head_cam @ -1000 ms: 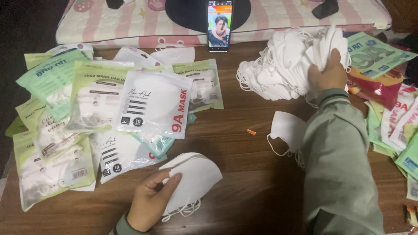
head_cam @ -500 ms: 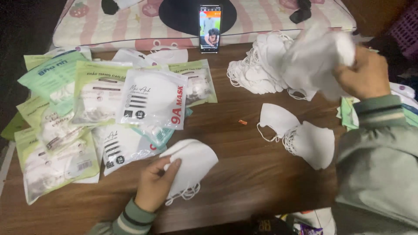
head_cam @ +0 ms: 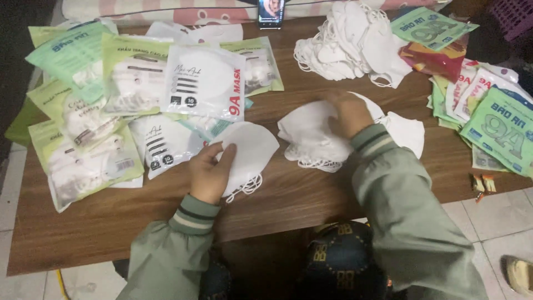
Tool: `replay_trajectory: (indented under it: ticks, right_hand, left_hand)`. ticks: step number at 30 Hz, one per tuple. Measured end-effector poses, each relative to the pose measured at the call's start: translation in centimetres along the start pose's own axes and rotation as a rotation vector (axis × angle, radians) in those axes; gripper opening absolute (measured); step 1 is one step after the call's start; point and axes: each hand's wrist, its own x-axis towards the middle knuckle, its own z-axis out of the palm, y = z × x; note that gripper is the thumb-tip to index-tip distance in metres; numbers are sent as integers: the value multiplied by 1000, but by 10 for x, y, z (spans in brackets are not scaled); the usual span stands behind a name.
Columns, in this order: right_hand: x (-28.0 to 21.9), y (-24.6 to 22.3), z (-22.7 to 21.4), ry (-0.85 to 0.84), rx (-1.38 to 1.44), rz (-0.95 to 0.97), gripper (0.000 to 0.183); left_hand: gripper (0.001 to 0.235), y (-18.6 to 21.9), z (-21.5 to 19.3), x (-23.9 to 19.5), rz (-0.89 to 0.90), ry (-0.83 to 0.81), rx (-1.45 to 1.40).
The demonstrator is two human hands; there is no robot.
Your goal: Folding and stacking white face masks on a wooden table for packaging.
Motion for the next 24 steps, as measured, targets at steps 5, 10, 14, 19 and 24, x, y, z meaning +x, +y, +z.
replay_trajectory:
  ticks: [5, 10, 14, 19, 24]
  right_hand:
    - [-26, 41, 29, 138, 480, 208, 38]
    - [-39, 3, 25, 172, 574, 320, 38]
    - [-40, -30, 25, 5, 331, 215, 53]
    - [-43, -40, 32, -205, 116, 221, 58]
    - [-36, -15, 60, -83, 152, 297, 25]
  left_hand:
    - [19, -1, -7, 13, -72, -15, -31]
    - [17, -3, -2, 8, -88, -29, -48]
    - [16, -11, 3, 6, -93, -13, -133]
    - [18, -13, 1, 11, -78, -64, -47]
    - [20, -8, -1, 7, -74, -29, -187]
